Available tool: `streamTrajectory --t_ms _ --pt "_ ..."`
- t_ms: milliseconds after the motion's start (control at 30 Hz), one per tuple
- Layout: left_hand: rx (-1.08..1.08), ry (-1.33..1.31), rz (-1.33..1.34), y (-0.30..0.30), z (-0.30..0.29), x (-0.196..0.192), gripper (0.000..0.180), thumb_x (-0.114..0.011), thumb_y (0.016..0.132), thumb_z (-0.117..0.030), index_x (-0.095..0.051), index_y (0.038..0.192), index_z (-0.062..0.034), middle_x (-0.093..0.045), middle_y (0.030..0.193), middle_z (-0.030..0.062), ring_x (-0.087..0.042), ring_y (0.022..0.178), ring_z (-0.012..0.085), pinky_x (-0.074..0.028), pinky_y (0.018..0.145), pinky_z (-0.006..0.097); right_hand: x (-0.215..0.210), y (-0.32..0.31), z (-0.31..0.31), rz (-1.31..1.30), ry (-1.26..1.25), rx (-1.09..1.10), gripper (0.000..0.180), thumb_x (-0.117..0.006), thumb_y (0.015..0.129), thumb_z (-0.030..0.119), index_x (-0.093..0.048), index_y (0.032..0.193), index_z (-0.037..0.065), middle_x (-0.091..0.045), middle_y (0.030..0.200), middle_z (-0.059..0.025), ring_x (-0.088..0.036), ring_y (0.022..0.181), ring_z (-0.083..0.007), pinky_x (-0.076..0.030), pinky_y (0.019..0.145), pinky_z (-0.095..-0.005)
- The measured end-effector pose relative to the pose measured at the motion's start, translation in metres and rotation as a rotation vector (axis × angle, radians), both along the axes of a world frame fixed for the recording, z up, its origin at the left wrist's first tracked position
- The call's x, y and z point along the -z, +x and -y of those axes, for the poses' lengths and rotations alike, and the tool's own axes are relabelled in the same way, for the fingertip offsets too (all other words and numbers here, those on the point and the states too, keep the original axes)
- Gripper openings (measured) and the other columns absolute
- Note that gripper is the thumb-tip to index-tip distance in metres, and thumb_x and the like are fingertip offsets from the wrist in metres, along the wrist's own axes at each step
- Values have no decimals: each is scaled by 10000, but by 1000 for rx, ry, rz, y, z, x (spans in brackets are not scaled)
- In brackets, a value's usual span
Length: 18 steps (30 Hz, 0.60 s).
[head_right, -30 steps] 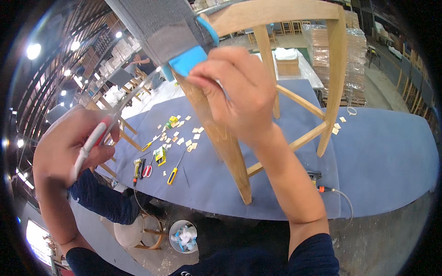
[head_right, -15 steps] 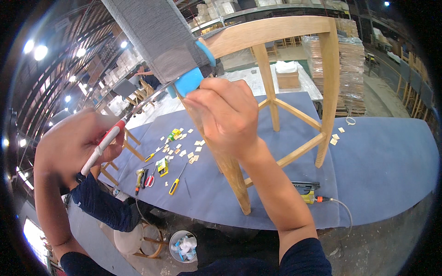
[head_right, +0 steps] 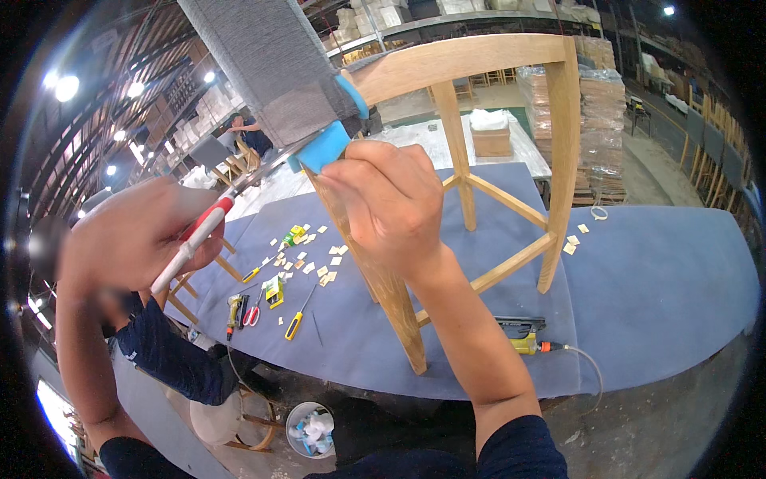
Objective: The person upholsters a wooden chair by securing gray fabric to the seat frame. They use a staple gun to attach the fabric, scissors to trim excess material, and a screwdriver to tuck the edges neatly under the seat. The process involves repeated folding, stapling, and trimming to achieve a smooth finish.
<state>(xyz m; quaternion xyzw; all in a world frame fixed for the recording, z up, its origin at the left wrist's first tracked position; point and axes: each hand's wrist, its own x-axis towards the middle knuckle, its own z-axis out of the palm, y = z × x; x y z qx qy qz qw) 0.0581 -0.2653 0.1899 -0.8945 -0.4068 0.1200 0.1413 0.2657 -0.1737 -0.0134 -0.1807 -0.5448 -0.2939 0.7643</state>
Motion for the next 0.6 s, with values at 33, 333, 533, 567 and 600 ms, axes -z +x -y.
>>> streamTrajectory --t_ms 33,333,533,567,600 --pt "34 15 5 -1 -1 1 259 -660 879 -210 -658 821 42 -623 726 253 -630 755 455 -483 703 511 0 0 1 0 -6 -3 205 -851 732 32 -753 900 96 -707 927 -20 -620 772 -209 -429 705 -342" --pt "48 52 -4 -18 -5 1 294 -685 902 -254 -665 818 27 -618 707 227 -614 677 425 -476 658 483 11 4 9 118 -65 -160 86 -699 890 -42 -655 936 16 -665 1040 -139 -646 849 -217 -536 737 -316" --pt "194 -11 675 -89 -5 36 505 -654 991 -470 -675 878 22 -614 643 116 -558 464 221 -435 514 337 44 -30 20 -274 -134 -732 51 -529 944 -27 -557 938 15 -630 1057 -188 -603 822 -205 -520 762 -340" --pt "217 -42 964 -97 -6 55 565 -624 1005 -526 -676 914 29 -622 640 96 -548 447 183 -428 499 304 41 -28 24 -365 -176 -784 66 -539 890 -57 -564 905 2 -637 979 -167 -582 780 -199 -492 706 -330" --pt "241 -95 1169 -106 -10 71 644 -578 1013 -585 -659 988 54 -636 646 87 -551 441 161 -436 494 278 39 -26 26 -355 -199 -764 74 -529 863 -69 -565 878 -6 -631 924 -151 -563 747 -192 -470 673 -324"
